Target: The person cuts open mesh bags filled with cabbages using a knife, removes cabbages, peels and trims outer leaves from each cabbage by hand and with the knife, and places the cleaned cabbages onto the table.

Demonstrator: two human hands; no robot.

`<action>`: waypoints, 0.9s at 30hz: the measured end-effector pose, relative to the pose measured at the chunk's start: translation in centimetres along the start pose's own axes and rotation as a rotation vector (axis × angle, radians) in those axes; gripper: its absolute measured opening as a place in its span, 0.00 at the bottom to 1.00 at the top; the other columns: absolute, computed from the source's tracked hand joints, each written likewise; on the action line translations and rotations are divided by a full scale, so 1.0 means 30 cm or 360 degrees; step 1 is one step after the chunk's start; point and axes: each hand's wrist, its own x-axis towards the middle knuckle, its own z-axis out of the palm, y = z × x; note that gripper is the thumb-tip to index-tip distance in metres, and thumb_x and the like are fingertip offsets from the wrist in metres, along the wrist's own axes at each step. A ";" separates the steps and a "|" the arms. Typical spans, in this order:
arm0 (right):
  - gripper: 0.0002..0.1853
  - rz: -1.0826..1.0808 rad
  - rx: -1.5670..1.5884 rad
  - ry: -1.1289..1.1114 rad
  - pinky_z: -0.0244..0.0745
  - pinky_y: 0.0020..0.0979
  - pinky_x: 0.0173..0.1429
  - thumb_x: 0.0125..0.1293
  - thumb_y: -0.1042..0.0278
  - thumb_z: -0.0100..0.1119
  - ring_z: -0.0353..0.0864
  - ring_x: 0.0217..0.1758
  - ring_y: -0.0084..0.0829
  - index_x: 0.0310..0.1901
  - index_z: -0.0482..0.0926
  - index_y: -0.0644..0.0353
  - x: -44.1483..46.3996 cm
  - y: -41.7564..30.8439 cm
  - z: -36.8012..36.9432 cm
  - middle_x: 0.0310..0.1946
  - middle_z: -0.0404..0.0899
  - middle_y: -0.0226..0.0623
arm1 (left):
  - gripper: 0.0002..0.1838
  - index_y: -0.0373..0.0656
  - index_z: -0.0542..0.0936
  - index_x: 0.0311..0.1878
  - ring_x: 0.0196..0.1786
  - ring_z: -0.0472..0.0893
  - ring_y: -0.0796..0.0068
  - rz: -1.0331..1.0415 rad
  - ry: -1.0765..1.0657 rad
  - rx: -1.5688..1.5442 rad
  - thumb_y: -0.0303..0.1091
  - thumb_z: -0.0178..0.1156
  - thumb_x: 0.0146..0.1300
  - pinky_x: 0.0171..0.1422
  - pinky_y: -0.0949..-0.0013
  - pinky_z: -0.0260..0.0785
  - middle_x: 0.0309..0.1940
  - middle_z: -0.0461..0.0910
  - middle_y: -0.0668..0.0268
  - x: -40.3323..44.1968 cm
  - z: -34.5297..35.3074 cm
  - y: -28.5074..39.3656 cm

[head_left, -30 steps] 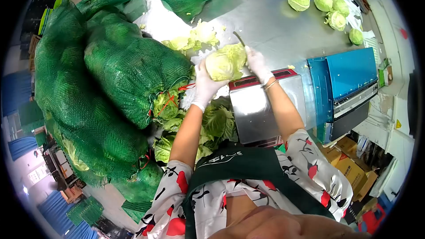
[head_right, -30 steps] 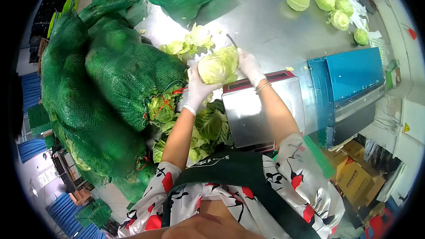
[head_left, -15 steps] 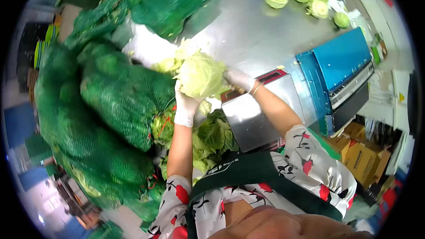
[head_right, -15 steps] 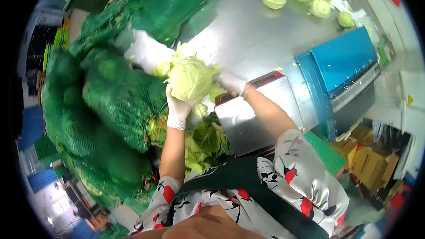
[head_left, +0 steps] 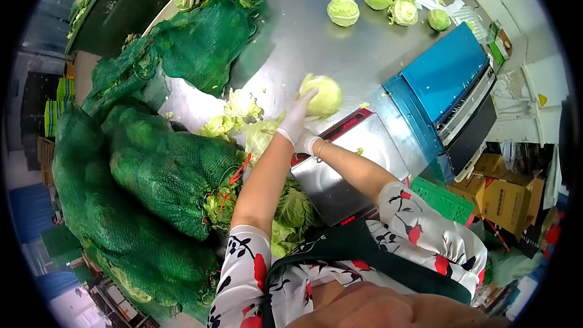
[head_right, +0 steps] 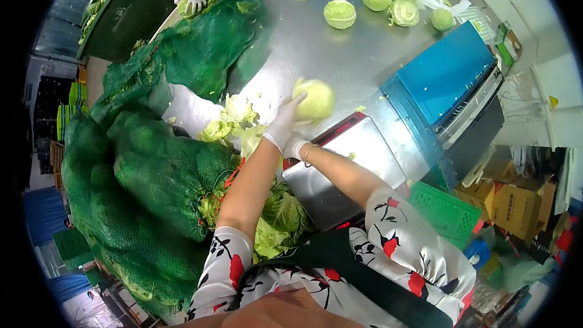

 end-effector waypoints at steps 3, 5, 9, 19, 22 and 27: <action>0.28 0.0058 0.0228 0.0175 0.62 0.38 0.71 0.73 0.52 0.49 0.72 0.65 0.41 0.73 0.65 0.50 -0.009 0.003 -0.010 0.66 0.71 0.42 | 0.39 0.34 0.62 0.74 0.58 0.81 0.58 0.0215 -0.0045 -0.0328 0.39 0.67 0.65 0.56 0.62 0.81 0.64 0.73 0.49 -0.027 0.043 -0.026; 0.29 0.0087 0.0487 0.0376 0.66 0.39 0.67 0.73 0.53 0.51 0.75 0.60 0.42 0.73 0.66 0.50 -0.033 -0.018 -0.020 0.61 0.75 0.42 | 0.37 0.34 0.57 0.77 0.59 0.81 0.59 0.0440 -0.0049 -0.0413 0.29 0.62 0.68 0.56 0.64 0.80 0.64 0.73 0.50 -0.106 0.088 -0.009; 0.29 0.0078 0.0932 0.0598 0.75 0.41 0.58 0.73 0.53 0.53 0.82 0.50 0.42 0.72 0.66 0.51 -0.098 -0.087 -0.060 0.53 0.82 0.44 | 0.32 0.34 0.62 0.75 0.63 0.78 0.66 0.0795 -0.0273 0.0138 0.26 0.60 0.69 0.67 0.63 0.72 0.63 0.75 0.55 -0.359 0.049 -0.132; 0.22 -0.0079 0.0950 0.1149 0.76 0.34 0.32 0.69 0.62 0.62 0.80 0.27 0.28 0.60 0.77 0.64 -0.119 -0.125 0.013 0.31 0.84 0.36 | 0.28 0.41 0.70 0.70 0.57 0.82 0.70 0.0895 0.0414 0.0617 0.27 0.62 0.67 0.64 0.66 0.74 0.57 0.81 0.58 -0.943 -0.263 -0.520; 0.17 0.0030 0.1626 0.0670 0.63 0.22 0.25 0.75 0.71 0.55 0.64 0.21 0.14 0.63 0.75 0.61 -0.214 -0.316 0.006 0.26 0.71 0.24 | 0.27 0.40 0.71 0.70 0.56 0.83 0.70 0.0833 0.0581 0.0417 0.25 0.61 0.67 0.64 0.67 0.74 0.55 0.83 0.58 -1.086 -0.350 -0.636; 0.14 -0.0316 0.0989 0.0574 0.68 0.27 0.33 0.68 0.67 0.63 0.68 0.27 0.20 0.54 0.81 0.59 -0.334 -0.436 0.201 0.25 0.75 0.29 | 0.22 0.38 0.76 0.65 0.51 0.85 0.73 0.1104 0.1280 0.0627 0.23 0.60 0.67 0.61 0.70 0.75 0.51 0.84 0.60 -1.344 -0.443 -0.825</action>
